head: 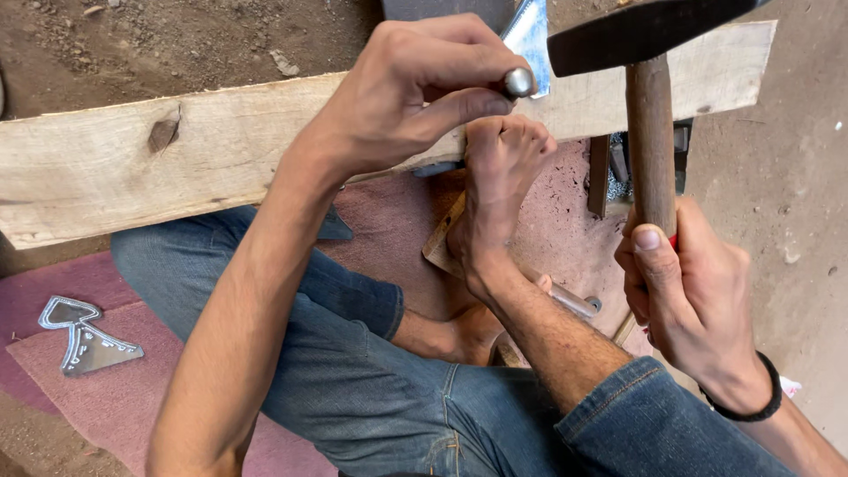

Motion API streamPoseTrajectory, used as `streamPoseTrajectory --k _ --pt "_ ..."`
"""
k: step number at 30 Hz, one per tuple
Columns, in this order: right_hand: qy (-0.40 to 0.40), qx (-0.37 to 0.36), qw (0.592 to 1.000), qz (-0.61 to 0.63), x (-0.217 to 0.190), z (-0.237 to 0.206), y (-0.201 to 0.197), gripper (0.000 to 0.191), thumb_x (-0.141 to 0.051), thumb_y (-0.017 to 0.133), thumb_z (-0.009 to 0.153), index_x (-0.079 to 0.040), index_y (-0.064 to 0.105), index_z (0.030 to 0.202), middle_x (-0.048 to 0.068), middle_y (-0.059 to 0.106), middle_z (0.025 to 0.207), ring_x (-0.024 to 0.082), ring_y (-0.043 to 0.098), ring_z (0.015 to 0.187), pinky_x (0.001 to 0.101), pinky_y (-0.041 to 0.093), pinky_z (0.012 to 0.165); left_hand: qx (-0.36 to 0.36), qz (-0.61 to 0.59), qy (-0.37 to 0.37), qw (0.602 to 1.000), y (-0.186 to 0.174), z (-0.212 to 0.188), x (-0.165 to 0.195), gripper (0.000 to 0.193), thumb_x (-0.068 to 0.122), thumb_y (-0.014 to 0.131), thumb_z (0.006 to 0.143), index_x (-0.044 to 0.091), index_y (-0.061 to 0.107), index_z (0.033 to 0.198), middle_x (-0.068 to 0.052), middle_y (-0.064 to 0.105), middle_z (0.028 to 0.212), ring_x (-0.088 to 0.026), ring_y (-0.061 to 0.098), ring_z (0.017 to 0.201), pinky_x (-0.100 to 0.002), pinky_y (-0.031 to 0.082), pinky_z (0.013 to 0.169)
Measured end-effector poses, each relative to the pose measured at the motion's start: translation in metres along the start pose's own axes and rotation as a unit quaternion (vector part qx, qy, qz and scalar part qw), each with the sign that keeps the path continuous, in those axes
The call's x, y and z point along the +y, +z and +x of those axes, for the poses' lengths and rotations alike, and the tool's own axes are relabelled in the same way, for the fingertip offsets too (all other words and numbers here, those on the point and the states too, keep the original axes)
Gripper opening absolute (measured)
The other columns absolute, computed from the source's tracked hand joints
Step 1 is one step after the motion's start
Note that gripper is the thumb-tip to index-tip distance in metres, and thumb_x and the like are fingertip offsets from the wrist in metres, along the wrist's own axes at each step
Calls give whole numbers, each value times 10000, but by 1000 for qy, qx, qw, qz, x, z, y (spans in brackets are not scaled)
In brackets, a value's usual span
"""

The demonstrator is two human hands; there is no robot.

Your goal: The person sits on the ground and hammers a metal punch against a small cut aluminum ornament shaped like an arrow or tree, holding the piece steady with one hand while striking with a hammer in the other. They reposition the ornament and punch repeatedly to work different spots, with finished pieces visible nearby on the ground.

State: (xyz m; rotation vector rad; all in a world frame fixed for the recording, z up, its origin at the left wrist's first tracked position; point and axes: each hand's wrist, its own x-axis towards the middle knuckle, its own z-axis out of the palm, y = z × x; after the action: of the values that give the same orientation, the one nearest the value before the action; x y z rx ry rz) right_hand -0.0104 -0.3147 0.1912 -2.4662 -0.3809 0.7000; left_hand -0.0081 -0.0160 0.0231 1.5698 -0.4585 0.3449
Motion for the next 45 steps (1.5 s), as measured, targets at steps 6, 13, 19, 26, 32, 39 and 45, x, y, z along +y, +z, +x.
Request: streamPoseTrajectory --k 6,13,19,26,32,39,45 --pt "5 -2 1000 19 -1 -1 0 348 -334 447 1112 -21 540 989 5 535 580 68 515 414 236 396 356 -9 76 -7 997 -4 -3 -4 236 62 759 1038 40 732 1272 -86 734 1128 -198 735 953 -316 595 810" --pt "8 -10 1000 13 0 -6 0 307 -301 462 1110 -17 542 1026 11 551 624 66 513 452 242 414 377 -11 112 -10 994 -1 -6 -9 232 65 737 1049 59 724 1281 -86 732 1133 -222 737 950 -340 590 825" --pt "-26 -21 999 -24 5 -8 -6 314 -304 461 1093 -13 558 1028 -1 571 605 62 526 415 236 419 345 -10 122 1 992 0 -6 -11 269 29 719 1006 56 718 1273 -89 726 1146 -235 737 962 -347 591 839" --pt "-117 40 987 105 1 -10 -7 324 -341 426 1133 -36 515 1067 -24 510 621 49 466 431 208 380 382 -14 143 32 989 -1 -5 -15 229 33 748 1006 30 712 1232 -85 717 1126 -249 724 987 -368 576 862" --pt "-125 -37 987 -97 10 3 -7 364 -329 390 1119 -30 555 992 -21 535 555 63 513 375 245 416 366 -8 142 43 989 0 -6 -17 223 36 748 992 25 718 1213 -83 713 1099 -238 707 971 -362 567 855" --pt "-116 -34 988 -97 -9 6 -2 327 -305 407 1122 -41 546 987 -24 525 548 80 499 396 249 416 379 -21 137 32 990 0 -6 -19 210 26 735 1009 22 713 1217 -80 711 1091 -226 697 968 -364 556 845" --pt "-138 21 990 -5 -8 8 -4 296 -305 408 1135 -62 544 1035 -34 556 609 68 523 458 227 434 408 -28 115 5 993 -2 -8 -17 217 23 735 1024 23 713 1240 -93 704 1050 -244 696 930 -371 540 813"
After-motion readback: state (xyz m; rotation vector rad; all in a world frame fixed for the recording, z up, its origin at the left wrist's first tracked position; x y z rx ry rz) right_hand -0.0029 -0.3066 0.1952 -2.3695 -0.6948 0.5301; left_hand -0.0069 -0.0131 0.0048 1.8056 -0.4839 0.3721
